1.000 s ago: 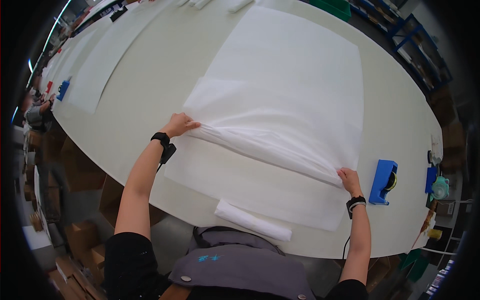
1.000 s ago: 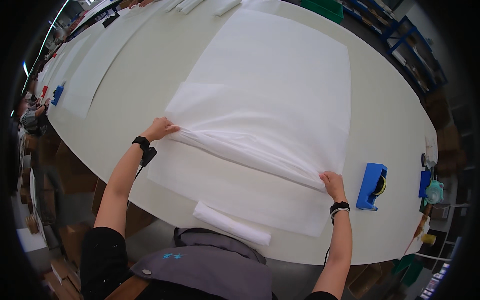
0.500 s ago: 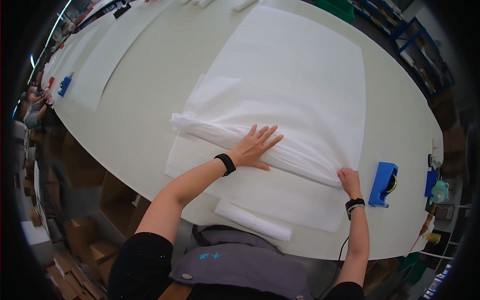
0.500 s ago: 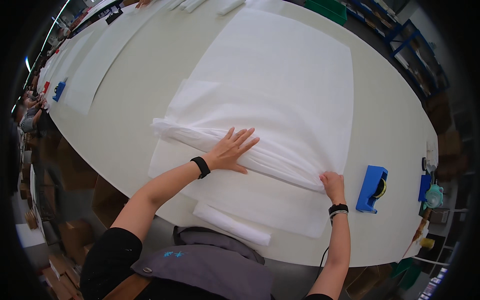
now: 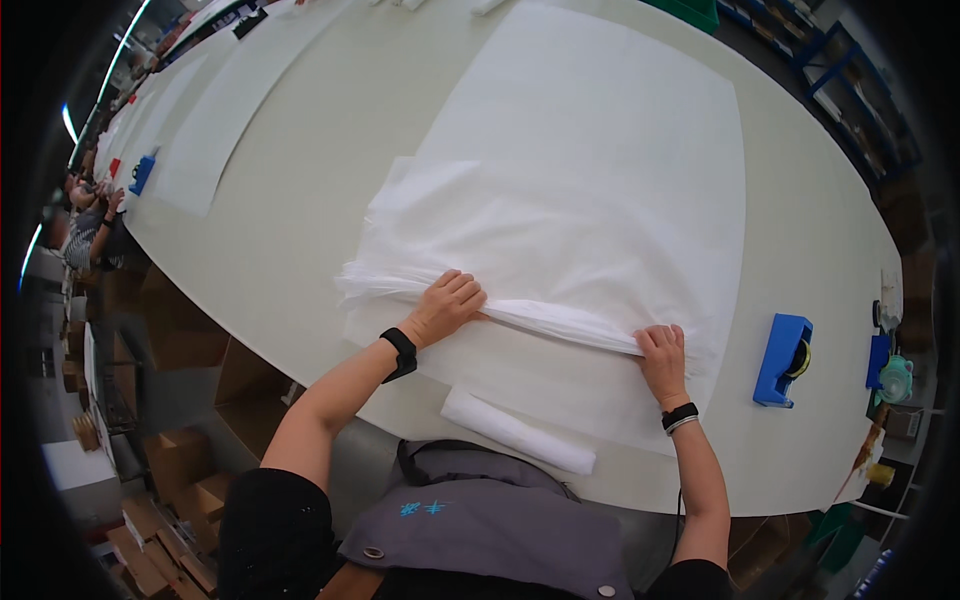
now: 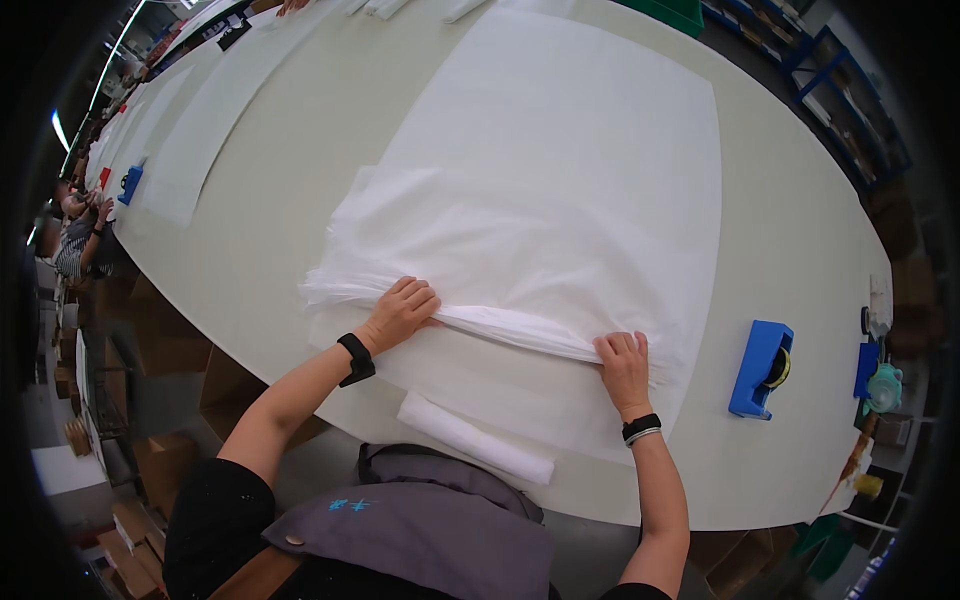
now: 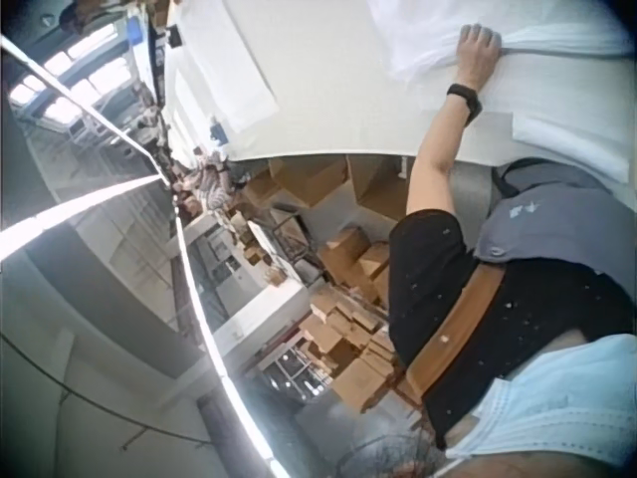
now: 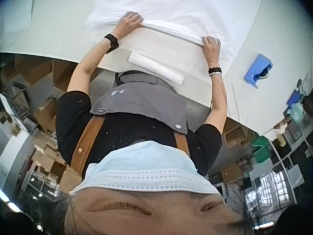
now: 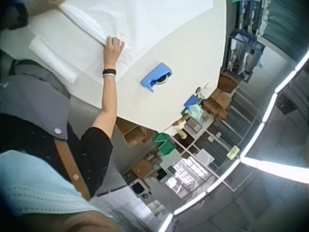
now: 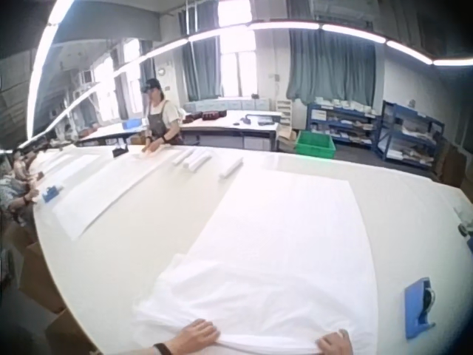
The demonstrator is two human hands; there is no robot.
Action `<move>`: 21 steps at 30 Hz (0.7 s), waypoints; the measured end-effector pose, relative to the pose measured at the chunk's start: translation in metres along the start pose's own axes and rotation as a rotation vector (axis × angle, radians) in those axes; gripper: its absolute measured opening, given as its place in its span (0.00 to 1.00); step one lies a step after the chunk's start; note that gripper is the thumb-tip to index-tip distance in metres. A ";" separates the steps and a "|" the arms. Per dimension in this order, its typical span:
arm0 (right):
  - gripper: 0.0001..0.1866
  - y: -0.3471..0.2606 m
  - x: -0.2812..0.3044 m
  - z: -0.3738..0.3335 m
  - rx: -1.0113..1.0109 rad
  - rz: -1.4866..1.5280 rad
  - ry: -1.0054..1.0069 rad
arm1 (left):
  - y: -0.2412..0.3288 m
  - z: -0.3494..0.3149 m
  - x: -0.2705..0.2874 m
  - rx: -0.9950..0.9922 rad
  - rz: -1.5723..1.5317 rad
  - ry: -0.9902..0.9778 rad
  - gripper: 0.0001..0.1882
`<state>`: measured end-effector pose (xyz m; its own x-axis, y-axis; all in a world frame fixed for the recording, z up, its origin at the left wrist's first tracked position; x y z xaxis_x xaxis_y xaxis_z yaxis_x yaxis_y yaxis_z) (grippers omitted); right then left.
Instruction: The person repeatedly rolls white sheets of material into tight cylinders on a large table. They smooth the sheets, roll them, and place the finished rolls into a cardboard box. The process is repeated multiple times throughout the clip.
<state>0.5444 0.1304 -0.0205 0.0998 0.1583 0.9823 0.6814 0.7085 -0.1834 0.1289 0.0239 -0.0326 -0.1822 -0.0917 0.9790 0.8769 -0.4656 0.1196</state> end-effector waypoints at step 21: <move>0.19 0.102 0.004 -0.007 -0.405 0.501 -0.114 | -0.090 -0.088 0.036 0.121 0.078 -0.095 0.20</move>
<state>0.6192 0.1988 -0.0346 0.4143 0.4893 0.7675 0.7938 0.2182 -0.5676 0.0045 -0.0147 -0.0230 -0.0733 -0.0369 0.9966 0.9350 -0.3502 0.0558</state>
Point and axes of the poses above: each hand's wrist, its own z-axis towards the middle knuckle, its own x-axis out of the back of the hand, y = z × x, the point moved 1 cm from there along z, towards the middle knuckle, and after that the axes turned 11 degrees about -y, right-handed, at the moved point
